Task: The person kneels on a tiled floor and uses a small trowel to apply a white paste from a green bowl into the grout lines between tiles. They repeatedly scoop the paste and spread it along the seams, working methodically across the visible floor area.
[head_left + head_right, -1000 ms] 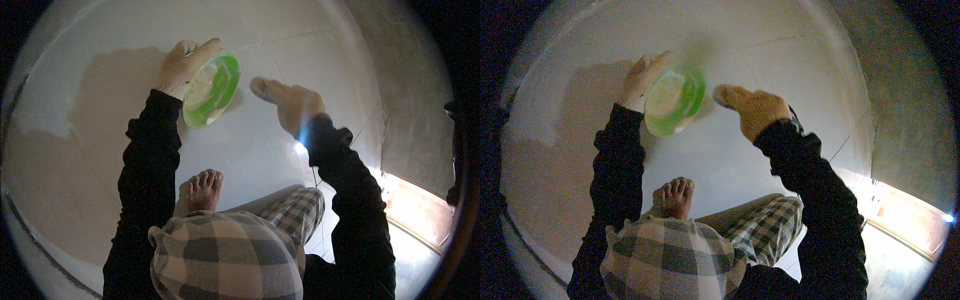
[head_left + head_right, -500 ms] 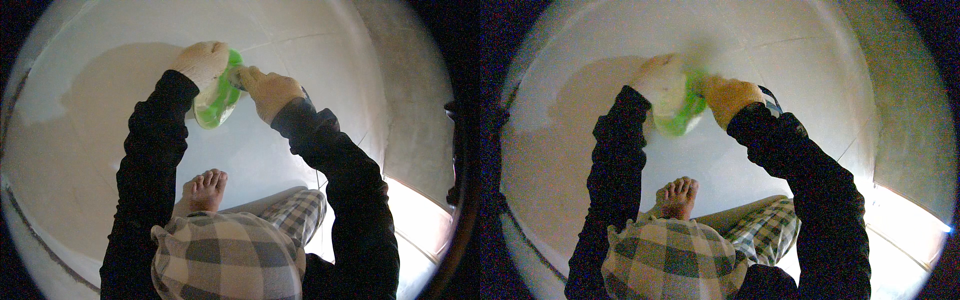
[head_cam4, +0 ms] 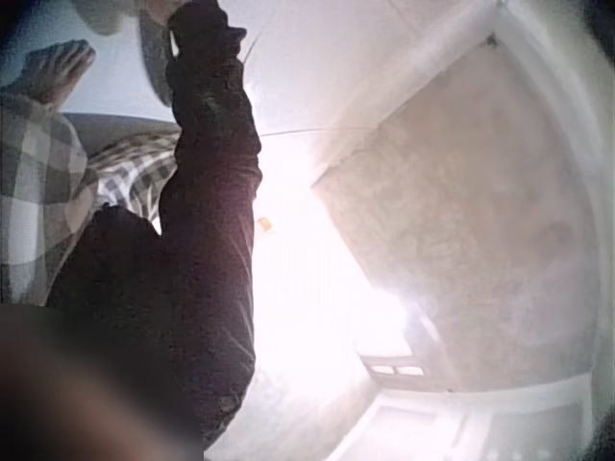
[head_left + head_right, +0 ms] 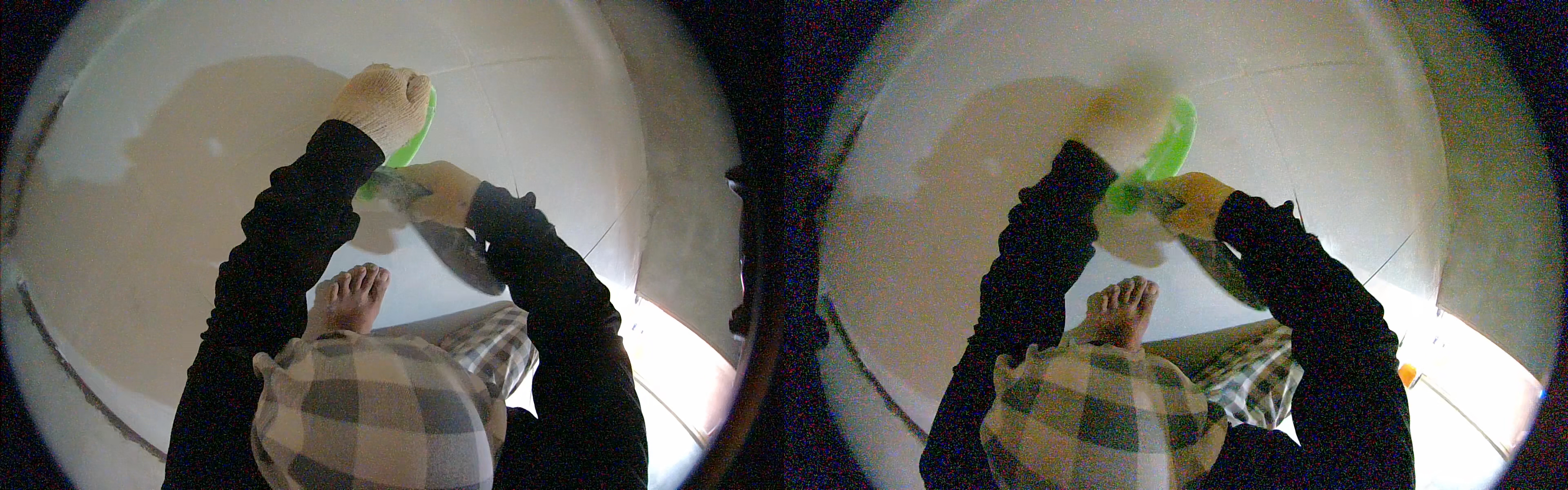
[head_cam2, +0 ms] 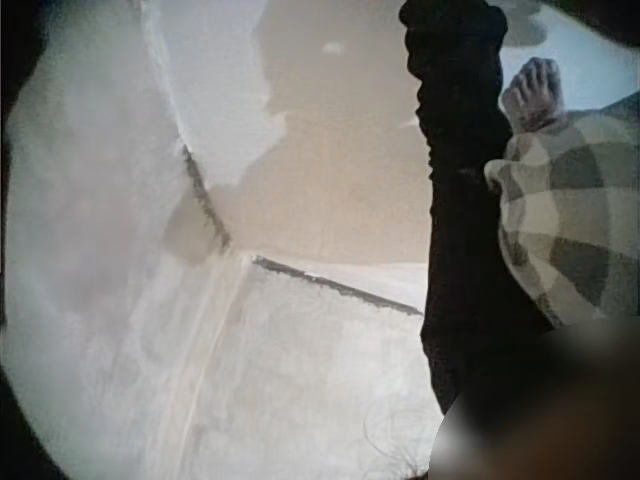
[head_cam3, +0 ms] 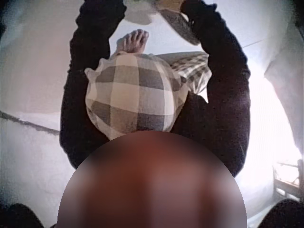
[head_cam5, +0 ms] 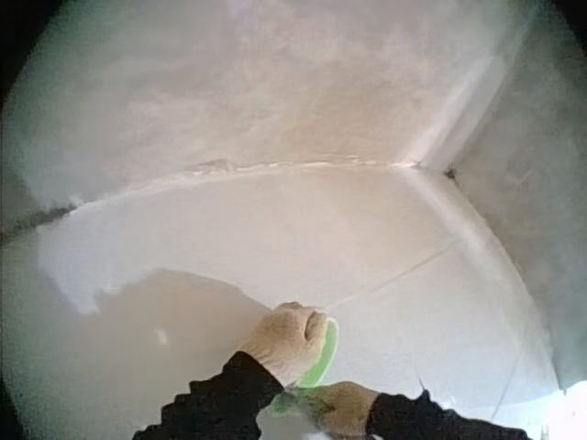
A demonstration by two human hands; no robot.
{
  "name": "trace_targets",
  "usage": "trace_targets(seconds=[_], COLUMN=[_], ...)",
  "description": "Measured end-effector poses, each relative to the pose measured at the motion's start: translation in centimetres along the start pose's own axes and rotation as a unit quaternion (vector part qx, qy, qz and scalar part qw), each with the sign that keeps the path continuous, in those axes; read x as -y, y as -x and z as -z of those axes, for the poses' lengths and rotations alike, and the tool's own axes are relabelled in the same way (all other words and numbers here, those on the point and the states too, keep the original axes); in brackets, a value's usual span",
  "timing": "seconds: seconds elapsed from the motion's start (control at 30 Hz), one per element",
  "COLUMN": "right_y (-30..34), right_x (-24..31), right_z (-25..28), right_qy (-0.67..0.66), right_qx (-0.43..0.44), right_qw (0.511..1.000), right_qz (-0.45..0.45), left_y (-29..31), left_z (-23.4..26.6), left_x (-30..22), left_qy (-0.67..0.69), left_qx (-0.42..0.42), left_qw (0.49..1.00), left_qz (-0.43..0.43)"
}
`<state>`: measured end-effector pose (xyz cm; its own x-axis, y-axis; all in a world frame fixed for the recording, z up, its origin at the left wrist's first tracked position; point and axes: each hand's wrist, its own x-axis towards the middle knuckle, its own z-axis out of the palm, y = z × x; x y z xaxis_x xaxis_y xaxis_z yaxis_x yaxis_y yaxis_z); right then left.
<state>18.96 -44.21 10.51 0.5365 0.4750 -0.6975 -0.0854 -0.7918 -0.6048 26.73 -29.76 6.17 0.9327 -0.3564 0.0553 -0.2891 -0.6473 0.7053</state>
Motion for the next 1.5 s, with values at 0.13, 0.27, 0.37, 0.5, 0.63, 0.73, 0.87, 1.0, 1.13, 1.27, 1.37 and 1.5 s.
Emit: trace_targets(seconds=[0.13,0.27,0.37,0.5,0.63,0.73,0.87,1.0,1.13,1.27,1.37,1.5], right_y=[1.7,9.7,18.9,29.1,31.5,29.8,25.7,21.6,19.5,22.5,24.9,23.2], right_x=[-2.9,-4.5,-5.5,-8.1,-12.5,-14.0,-14.0,-13.6,-13.4,-11.9,-10.6,-9.3], right_z=[-0.7,-2.6,-2.6,-1.5,0.6,0.7,1.1,-2.1,-6.1,-5.9,-1.6,3.4], right_qy=[-0.424,-0.451,-0.43,-0.398,-0.27,-0.245,-0.037,0.179,0.281,0.266,0.301,0.373], right_qx=[0.059,-0.062,-0.225,-0.337,-0.317,-0.294,-0.283,-0.37,-0.286,-0.223,0.006,-0.08], right_qw=[0.902,0.89,0.874,0.84,0.892,0.904,0.935,0.881,0.846,0.887,0.891,0.86], right_qz=[0.048,-0.002,-0.004,-0.151,-0.173,-0.188,-0.209,-0.233,-0.351,-0.304,-0.339,-0.339], left_y=[-0.5,4.3,9.7,13.1,15.0,16.9,16.9,16.8,16.8,16.1,16.1,16.9], left_z=[-0.2,1.1,2.9,2.4,0.9,0.5,1.3,1.8,1.9,1.5,1.2,1.0], left_x=[5.2,11.2,11.4,6.2,2.0,1.6,2.1,0.5,-0.1,0.7,0.6,-0.4], left_qy=[-0.017,0.238,0.509,0.721,0.72,0.671,0.184,0.565,0.392,0.658,0.628,0.636], left_qx=[0.074,-0.029,-0.017,-0.074,-0.104,-0.124,-0.041,-0.101,-0.08,-0.092,-0.11,-0.102], left_qw=[0.995,0.97,0.839,0.623,0.597,0.674,0.975,0.781,0.883,0.696,0.723,0.703], left_qz=[-0.063,-0.037,0.19,0.296,0.338,0.283,0.113,0.247,0.245,0.273,0.265,0.3])
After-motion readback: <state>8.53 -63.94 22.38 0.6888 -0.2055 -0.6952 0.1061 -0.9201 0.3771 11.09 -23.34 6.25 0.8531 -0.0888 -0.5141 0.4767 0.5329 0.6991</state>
